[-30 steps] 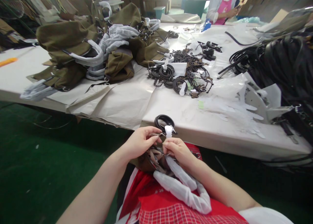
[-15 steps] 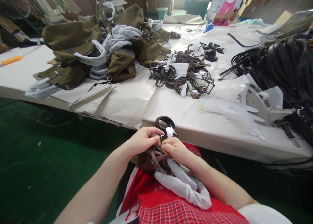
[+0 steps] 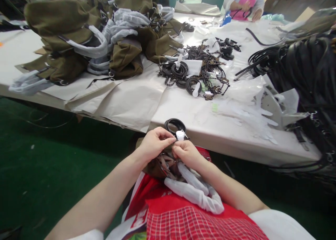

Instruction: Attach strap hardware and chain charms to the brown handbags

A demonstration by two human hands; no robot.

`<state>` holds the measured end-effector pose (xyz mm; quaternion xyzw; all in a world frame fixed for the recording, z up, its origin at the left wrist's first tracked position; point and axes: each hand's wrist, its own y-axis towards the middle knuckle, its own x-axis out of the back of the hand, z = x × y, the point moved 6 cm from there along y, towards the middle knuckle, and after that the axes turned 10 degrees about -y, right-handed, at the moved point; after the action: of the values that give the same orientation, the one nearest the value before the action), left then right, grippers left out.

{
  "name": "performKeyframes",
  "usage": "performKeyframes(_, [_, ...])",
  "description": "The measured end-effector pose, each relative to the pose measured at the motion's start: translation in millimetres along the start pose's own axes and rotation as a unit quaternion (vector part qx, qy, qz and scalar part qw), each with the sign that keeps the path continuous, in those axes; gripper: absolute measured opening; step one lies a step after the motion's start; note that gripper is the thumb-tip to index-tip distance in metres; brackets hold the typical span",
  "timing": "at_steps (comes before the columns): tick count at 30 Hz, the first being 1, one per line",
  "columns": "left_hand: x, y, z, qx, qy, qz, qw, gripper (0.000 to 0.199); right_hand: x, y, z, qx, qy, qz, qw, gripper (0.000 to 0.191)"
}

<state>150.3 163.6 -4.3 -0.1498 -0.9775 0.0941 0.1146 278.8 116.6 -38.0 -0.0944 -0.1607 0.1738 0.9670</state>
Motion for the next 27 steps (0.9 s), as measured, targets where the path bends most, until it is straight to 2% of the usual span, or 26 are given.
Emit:
performKeyframes(3, [8.2, -7, -12, -0.079, -0.029, -0.054, 0.995, 0.019, 13, -16, 11, 0.005, 0.003, 0.062, 0.998, 0.014])
performKeyframes(5, [14.5, -12, -19, -0.115, -0.068, -0.081, 0.988, 0.018, 20, -28, 17, 0.012, 0.034, 0.111, 0.993, 0.015])
performKeyframes(7, [14.5, -15, -20, -0.106, -0.112, -0.065, 0.986, 0.018, 27, -37, 18, 0.005, 0.073, 0.130, 0.989, 0.018])
performKeyframes(9, [8.4, -18, -18, -0.070, -0.133, -0.016, 0.988, 0.019, 30, -40, 13, -0.019, 0.125, 0.127, 0.984, 0.019])
performKeyframes(12, [0.6, -24, -16, -0.045, -0.119, 0.032, 0.991, 0.019, 29, -41, 3, -0.055, 0.215, 0.114, 0.968, 0.023])
performKeyframes(15, [-0.2, -32, -17, -0.038, -0.119, 0.032, 0.992, 0.018, 25, -40, -1, -0.062, 0.269, 0.105, 0.956, 0.032])
performKeyframes(17, [-0.8, -37, -16, -0.011, -0.139, 0.034, 0.990, 0.019, 24, -39, 0, -0.061, 0.271, 0.081, 0.957, 0.031])
performKeyframes(20, [-3.4, -40, -11, 0.045, -0.163, 0.051, 0.984, 0.022, 27, -36, 1, -0.050, 0.223, 0.009, 0.973, 0.021])
performKeyframes(23, [-1.1, -40, -5, 0.069, -0.167, 0.050, 0.982, 0.023, 33, -35, 0, -0.022, 0.147, -0.056, 0.987, 0.018])
performKeyframes(25, [2.4, -40, -1, 0.074, -0.164, 0.044, 0.983, 0.023, 35, -37, 0, -0.008, 0.099, -0.071, 0.992, 0.017])
performKeyframes(27, [5.5, -41, 1, 0.074, -0.163, 0.042, 0.983, 0.023, 35, -40, 1, -0.001, 0.044, -0.059, 0.997, 0.017])
